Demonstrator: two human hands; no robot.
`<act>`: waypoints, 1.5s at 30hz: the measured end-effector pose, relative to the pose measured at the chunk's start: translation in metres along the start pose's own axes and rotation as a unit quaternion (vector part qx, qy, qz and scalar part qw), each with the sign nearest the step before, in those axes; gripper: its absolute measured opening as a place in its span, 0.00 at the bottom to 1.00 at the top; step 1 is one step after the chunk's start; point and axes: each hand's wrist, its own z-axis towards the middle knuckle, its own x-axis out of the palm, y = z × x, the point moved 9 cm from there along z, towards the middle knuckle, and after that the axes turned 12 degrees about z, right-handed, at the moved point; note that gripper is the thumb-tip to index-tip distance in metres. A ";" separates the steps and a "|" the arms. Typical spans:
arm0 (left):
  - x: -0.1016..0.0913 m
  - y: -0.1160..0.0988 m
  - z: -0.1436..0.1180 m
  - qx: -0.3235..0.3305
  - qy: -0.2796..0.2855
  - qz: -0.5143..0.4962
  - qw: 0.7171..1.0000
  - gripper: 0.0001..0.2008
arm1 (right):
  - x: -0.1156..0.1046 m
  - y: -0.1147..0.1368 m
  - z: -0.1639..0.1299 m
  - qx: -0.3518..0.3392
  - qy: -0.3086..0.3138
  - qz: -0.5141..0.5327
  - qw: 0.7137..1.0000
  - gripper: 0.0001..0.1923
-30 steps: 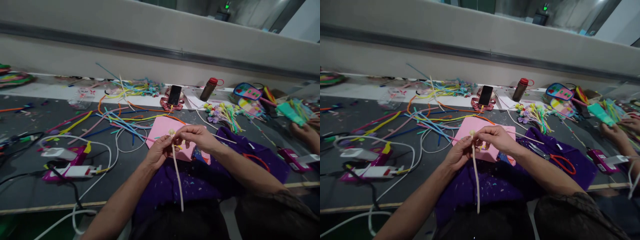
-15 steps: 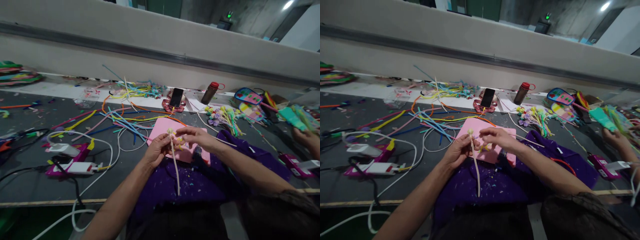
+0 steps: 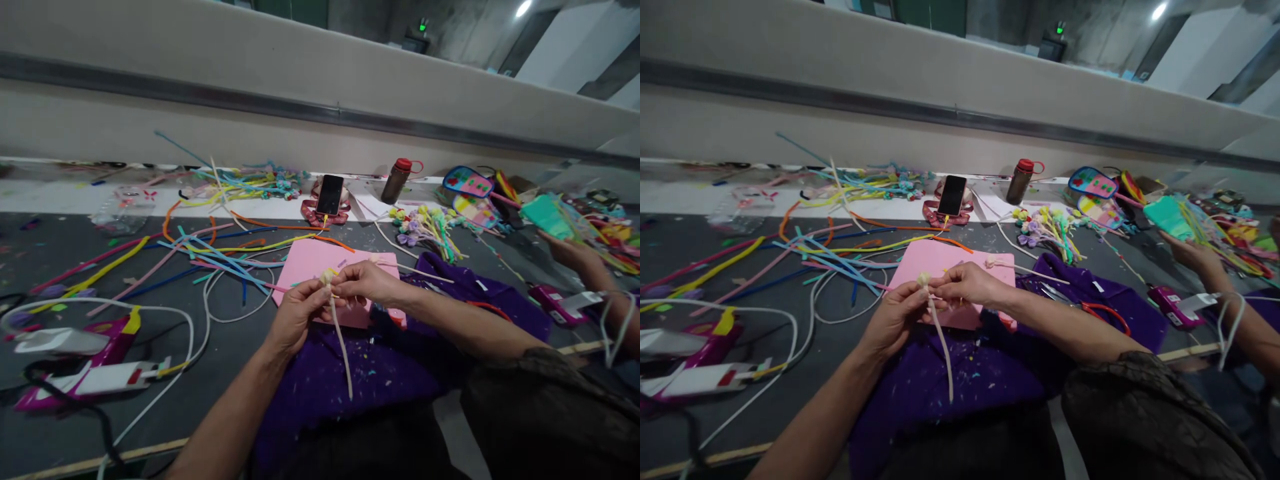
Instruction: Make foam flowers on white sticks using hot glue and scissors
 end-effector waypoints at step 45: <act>-0.030 0.003 0.012 -0.018 -0.078 -0.028 0.996 0.12 | -0.084 0.071 0.035 -0.101 -0.130 -0.634 0.756 0.14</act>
